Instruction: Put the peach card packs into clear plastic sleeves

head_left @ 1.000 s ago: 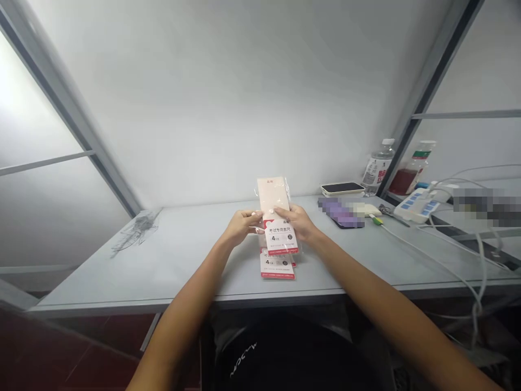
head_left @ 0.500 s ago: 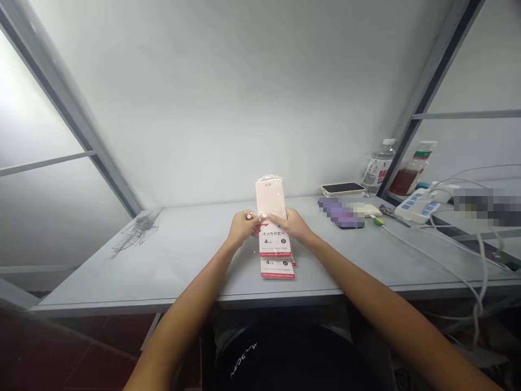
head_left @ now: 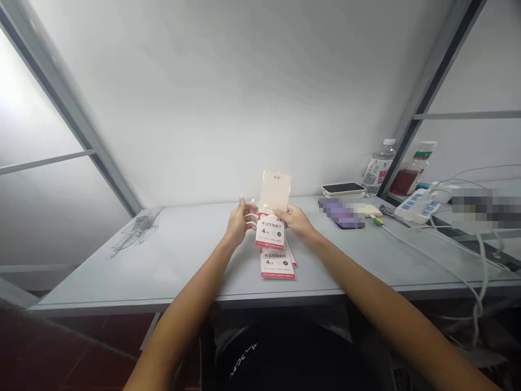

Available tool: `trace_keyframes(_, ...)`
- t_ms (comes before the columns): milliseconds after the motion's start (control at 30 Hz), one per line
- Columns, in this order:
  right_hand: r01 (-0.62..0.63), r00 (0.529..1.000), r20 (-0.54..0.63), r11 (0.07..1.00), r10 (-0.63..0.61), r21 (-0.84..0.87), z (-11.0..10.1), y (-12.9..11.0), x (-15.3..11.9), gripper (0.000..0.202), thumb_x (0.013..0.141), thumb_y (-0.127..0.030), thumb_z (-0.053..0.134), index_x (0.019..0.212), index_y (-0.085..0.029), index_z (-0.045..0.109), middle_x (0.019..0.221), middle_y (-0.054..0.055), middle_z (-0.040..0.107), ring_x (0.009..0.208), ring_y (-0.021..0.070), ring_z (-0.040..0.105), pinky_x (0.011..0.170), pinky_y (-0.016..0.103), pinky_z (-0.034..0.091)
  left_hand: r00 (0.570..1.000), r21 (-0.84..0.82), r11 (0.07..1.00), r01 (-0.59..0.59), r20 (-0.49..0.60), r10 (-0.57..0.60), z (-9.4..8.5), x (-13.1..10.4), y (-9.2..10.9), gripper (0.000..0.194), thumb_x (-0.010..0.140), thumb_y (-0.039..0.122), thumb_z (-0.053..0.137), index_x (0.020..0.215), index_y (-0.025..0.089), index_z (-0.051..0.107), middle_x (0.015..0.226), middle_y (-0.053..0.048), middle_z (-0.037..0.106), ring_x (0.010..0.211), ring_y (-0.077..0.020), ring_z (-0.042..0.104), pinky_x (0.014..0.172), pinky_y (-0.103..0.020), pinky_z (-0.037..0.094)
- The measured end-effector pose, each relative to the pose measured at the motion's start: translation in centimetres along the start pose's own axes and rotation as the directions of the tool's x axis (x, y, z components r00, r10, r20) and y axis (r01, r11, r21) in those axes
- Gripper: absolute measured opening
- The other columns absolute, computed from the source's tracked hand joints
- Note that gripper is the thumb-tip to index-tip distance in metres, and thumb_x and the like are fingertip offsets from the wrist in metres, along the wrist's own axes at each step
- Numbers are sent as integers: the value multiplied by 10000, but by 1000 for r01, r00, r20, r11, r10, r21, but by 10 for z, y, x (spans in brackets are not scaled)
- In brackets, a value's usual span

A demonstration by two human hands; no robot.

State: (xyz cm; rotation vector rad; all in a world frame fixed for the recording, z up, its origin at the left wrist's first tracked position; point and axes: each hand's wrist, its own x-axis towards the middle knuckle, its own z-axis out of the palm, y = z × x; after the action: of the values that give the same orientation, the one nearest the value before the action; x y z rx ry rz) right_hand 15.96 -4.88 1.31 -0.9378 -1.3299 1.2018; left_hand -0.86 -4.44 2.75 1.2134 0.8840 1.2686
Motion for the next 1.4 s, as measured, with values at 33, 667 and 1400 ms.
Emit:
trace_keyframes(33, 12, 1000, 1, 1000, -12, 5, 1, -1, -1, 386, 680, -491, 673, 891, -175, 602, 828, 64, 696, 695, 194, 648, 571, 282, 504, 999, 5, 1000, 23, 29, -23, 0, 0, -2, 483, 711, 644, 521, 807, 170, 532, 709, -15, 571, 486, -72, 509, 396, -192, 375)
trace_keyframes(667, 95, 994, 51, 994, -93, -57, 6, 2, -4, 404, 707, -570, 602, 736, -167, 610, 678, 48, 669, 605, 191, 620, 528, 281, 468, 993, 216, 973, -87, 97, 67, 1, -1, -11, 445, 701, 568, 588, 583, 144, 523, 506, 24, 484, 452, -61, 398, 445, -207, 298)
trace_keyframes(1400, 151, 984, 110, 985, -142, -83, 7, 4, -5, 428, 697, -588, 597, 634, -171, 526, 599, 18, 601, 542, 153, 559, 513, 269, 448, 995, 158, 985, -65, 80, 53, 4, -2, -15, 441, 670, 565, 611, 622, 140, 504, 570, 3, 543, 508, -95, 484, 489, -225, 371)
